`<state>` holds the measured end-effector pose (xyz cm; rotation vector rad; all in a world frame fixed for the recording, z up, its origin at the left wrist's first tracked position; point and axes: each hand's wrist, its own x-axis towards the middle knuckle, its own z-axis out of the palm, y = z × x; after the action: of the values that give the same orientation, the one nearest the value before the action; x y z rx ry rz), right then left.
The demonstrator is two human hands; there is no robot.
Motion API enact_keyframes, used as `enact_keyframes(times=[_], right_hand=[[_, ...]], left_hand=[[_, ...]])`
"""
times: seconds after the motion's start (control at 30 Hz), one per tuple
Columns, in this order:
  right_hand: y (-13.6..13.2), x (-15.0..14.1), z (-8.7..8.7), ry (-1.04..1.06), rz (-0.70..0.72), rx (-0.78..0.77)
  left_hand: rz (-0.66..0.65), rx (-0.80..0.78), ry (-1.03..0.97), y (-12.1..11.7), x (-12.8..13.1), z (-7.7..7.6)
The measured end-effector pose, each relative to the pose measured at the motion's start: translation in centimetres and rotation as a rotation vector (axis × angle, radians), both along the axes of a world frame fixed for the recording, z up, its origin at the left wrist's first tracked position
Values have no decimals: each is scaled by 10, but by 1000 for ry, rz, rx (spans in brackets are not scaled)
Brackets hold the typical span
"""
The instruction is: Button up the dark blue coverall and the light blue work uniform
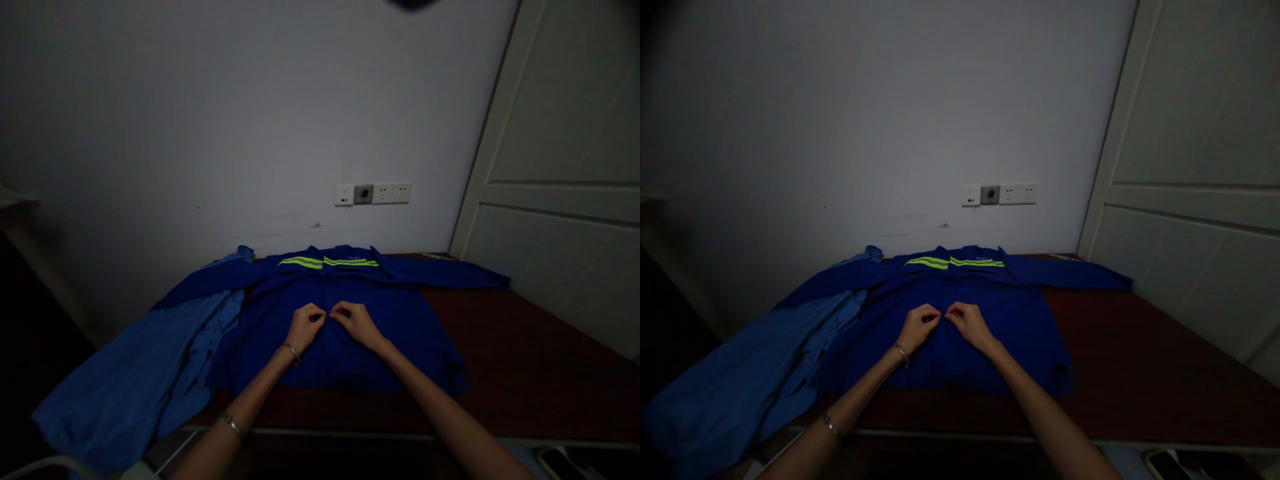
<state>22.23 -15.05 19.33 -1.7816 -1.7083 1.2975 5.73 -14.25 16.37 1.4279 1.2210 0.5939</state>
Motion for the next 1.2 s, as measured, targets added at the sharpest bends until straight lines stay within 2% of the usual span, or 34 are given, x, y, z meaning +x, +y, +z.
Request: enact_keyframes(times=[0.3, 0.53, 0.7, 1.03, 1.2], right_hand=[[1, -4, -2, 62, -166, -171], [-1, -3, -10, 146, -225, -238], [0, -1, -11, 131, -210, -259], [2, 0, -6, 105, -163, -221], [0, 1, -8, 132, -137, -218]], left_hand=[[-22, 146, 116, -5, 5, -3], [-127, 324, 243, -12, 4, 3], [-175, 378, 256, -14, 2, 4], [-175, 372, 216, -15, -3, -1], [-77, 253, 150, -17, -1, -7]])
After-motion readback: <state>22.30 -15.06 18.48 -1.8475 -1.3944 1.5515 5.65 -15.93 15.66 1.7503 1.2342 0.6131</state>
